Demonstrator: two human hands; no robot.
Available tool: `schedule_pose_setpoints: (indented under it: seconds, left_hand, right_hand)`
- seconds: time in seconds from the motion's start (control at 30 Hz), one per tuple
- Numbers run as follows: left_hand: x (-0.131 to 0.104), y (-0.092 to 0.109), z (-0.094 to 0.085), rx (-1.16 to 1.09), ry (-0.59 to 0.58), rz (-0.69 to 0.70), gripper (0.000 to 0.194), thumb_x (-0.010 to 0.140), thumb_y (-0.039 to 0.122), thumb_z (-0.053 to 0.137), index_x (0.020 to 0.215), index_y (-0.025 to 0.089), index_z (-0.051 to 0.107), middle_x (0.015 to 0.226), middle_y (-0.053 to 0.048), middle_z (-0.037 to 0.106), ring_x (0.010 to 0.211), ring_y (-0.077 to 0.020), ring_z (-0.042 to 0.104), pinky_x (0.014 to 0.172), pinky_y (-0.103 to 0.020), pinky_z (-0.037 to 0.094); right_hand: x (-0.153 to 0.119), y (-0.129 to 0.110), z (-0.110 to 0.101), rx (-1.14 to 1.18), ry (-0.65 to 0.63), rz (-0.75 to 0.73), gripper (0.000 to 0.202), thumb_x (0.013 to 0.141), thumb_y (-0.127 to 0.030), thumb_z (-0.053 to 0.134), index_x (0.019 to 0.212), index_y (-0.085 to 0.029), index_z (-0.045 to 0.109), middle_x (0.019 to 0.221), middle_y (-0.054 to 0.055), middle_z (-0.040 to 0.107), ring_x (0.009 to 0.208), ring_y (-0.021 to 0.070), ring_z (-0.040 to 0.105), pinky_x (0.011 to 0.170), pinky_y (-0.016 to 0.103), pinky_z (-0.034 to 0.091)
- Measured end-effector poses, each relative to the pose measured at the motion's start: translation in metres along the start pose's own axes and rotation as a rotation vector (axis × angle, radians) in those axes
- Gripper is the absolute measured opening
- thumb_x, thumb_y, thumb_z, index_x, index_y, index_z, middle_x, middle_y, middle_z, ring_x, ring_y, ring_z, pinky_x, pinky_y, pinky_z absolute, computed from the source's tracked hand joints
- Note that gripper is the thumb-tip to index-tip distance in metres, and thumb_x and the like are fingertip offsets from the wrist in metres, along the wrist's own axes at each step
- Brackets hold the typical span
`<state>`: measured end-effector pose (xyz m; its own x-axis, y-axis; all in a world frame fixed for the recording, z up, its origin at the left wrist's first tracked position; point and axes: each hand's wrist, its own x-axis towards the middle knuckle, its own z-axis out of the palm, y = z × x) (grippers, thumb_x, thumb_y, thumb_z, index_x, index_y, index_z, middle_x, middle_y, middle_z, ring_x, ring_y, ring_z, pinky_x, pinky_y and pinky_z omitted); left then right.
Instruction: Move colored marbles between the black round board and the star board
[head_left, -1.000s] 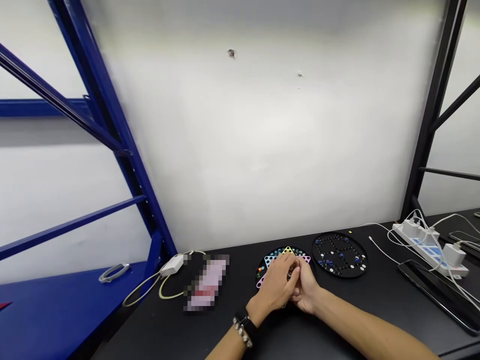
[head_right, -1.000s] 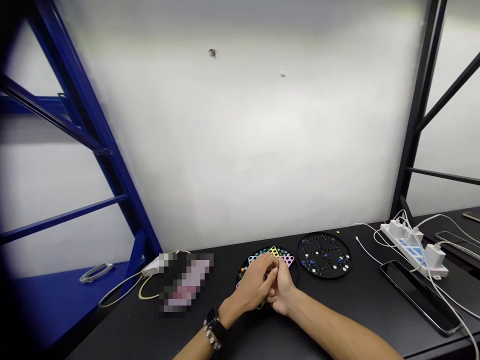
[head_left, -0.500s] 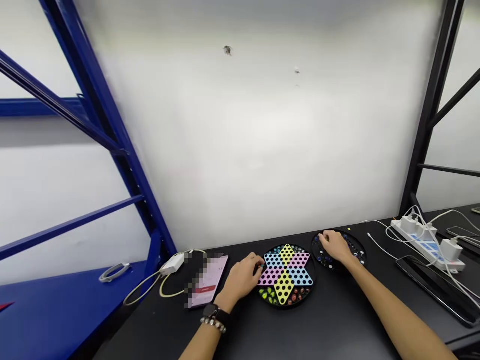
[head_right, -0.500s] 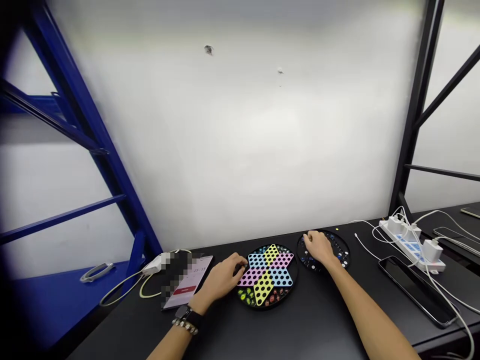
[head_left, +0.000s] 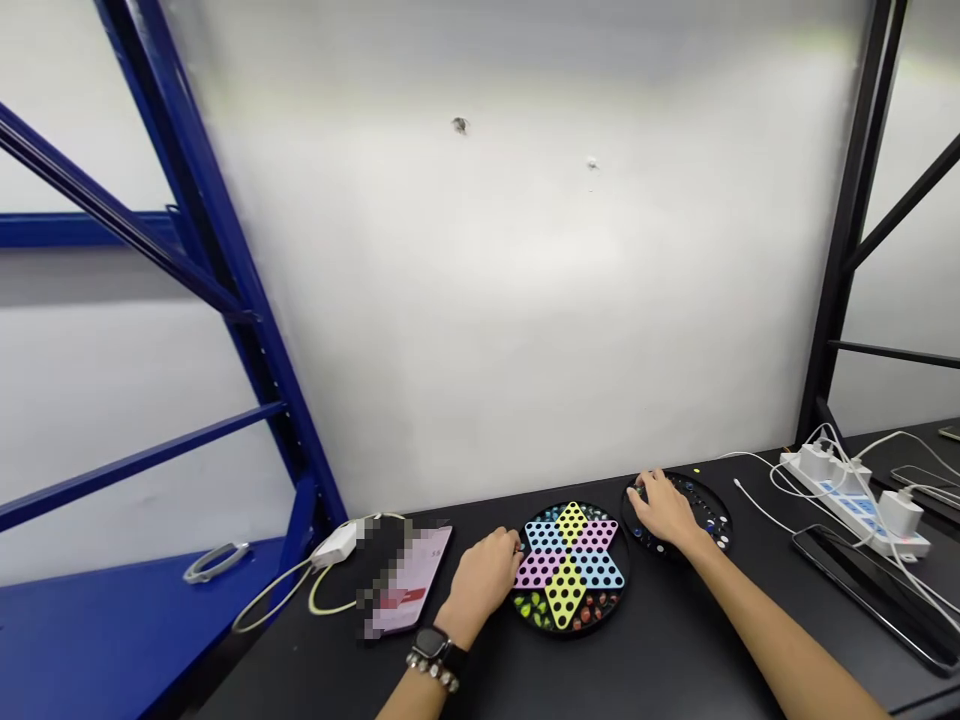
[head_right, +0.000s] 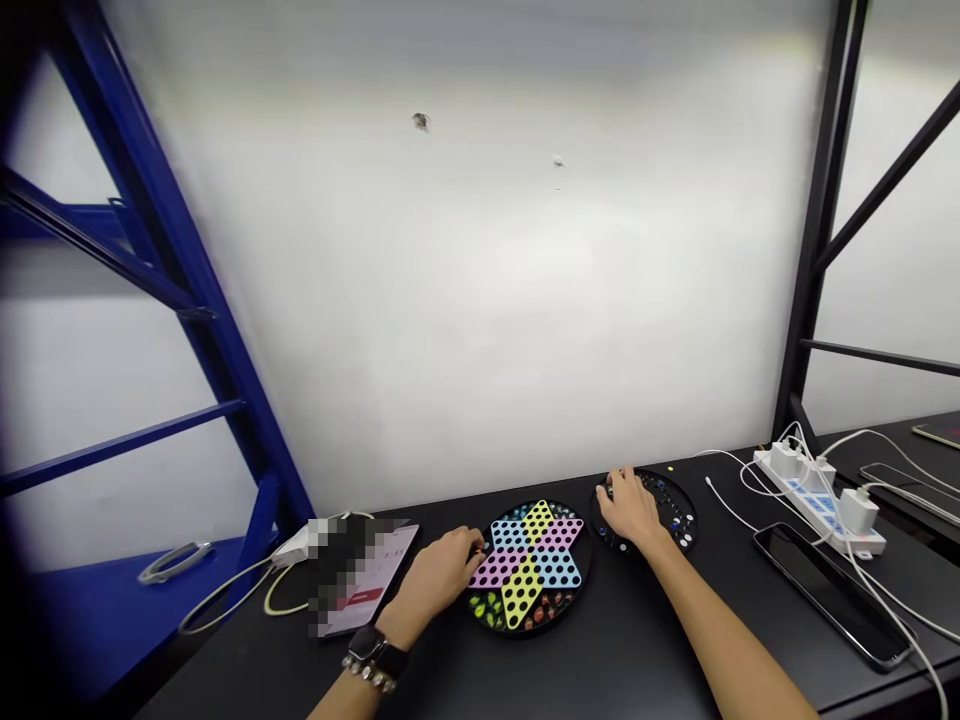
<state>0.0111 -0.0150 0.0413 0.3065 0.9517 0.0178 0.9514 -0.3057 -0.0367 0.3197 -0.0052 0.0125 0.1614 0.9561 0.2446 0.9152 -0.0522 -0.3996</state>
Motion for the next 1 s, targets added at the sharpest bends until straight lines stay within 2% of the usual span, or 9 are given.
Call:
schedule_pose_setpoints:
  seconds: [0.1,0.17,0.33,0.43,0.6,0.73,1.0]
  left_hand:
    - [0.0,0.008,0.001,0.037,-0.007,-0.018,0.029,0.096,0.014,0.04,0.109,0.013,0.067,0.113,-0.015,0.067,0.101,-0.0292,0.068,0.082,-0.036,0.05]
    - [0.0,0.011,0.002,0.053,-0.011,-0.033,0.028,0.093,0.011,0.043,0.108,0.012,0.067,0.113,-0.015,0.067,0.102,-0.0304,0.068,0.082,-0.037,0.051]
    - [0.002,0.011,-0.001,0.047,-0.017,-0.056,0.026,0.09,0.014,0.048,0.106,0.012,0.068,0.109,-0.016,0.068,0.099,-0.0315,0.069,0.08,-0.038,0.052]
    - [0.0,0.007,-0.006,0.026,-0.03,-0.042,0.025,0.088,0.014,0.049,0.103,0.014,0.069,0.109,-0.015,0.069,0.098,-0.0314,0.069,0.078,-0.037,0.051]
    - [-0.006,-0.008,-0.01,-0.056,-0.087,-0.016,0.022,0.084,0.016,0.053,0.099,0.02,0.069,0.101,-0.007,0.072,0.093,-0.025,0.07,0.075,-0.03,0.048]
    - [-0.009,-0.014,-0.011,-0.09,-0.134,-0.021,0.022,0.08,0.016,0.055,0.098,0.019,0.068,0.102,-0.008,0.071,0.09,-0.0225,0.069,0.072,-0.027,0.048]
    - [-0.014,0.004,-0.022,0.03,-0.177,0.013,0.03,0.087,0.018,0.047,0.101,0.011,0.073,0.108,-0.021,0.071,0.1,-0.0372,0.068,0.084,-0.045,0.048]
  right_hand:
    - [-0.003,-0.006,0.001,0.08,-0.009,-0.023,0.026,0.098,-0.036,0.039,0.105,-0.02,0.058,0.114,0.01,0.059,0.1,0.022,0.06,0.077,0.031,0.04]
    - [-0.004,-0.009,0.001,0.114,0.003,-0.033,0.025,0.098,-0.033,0.038,0.103,-0.02,0.058,0.111,0.008,0.059,0.096,0.0204,0.06,0.078,0.031,0.039]
    - [-0.007,-0.015,0.0,0.209,0.033,-0.056,0.023,0.097,-0.033,0.037,0.096,-0.022,0.057,0.104,0.006,0.059,0.09,0.0189,0.06,0.077,0.03,0.04]
    - [-0.009,-0.019,0.001,0.255,0.034,-0.064,0.024,0.097,-0.035,0.038,0.093,-0.023,0.057,0.102,0.005,0.06,0.085,0.0177,0.06,0.075,0.029,0.04]
    - [-0.012,-0.024,0.002,0.282,0.042,-0.097,0.023,0.097,-0.036,0.039,0.092,-0.023,0.057,0.101,0.004,0.06,0.084,0.0171,0.059,0.075,0.028,0.04]
    - [-0.013,-0.024,0.001,0.293,0.067,-0.086,0.021,0.095,-0.034,0.04,0.093,-0.023,0.057,0.103,0.004,0.059,0.082,0.017,0.059,0.077,0.03,0.04]
    - [-0.011,-0.022,0.003,0.323,0.093,-0.125,0.021,0.094,-0.034,0.04,0.091,-0.023,0.057,0.1,0.004,0.059,0.083,0.0181,0.058,0.079,0.031,0.042]
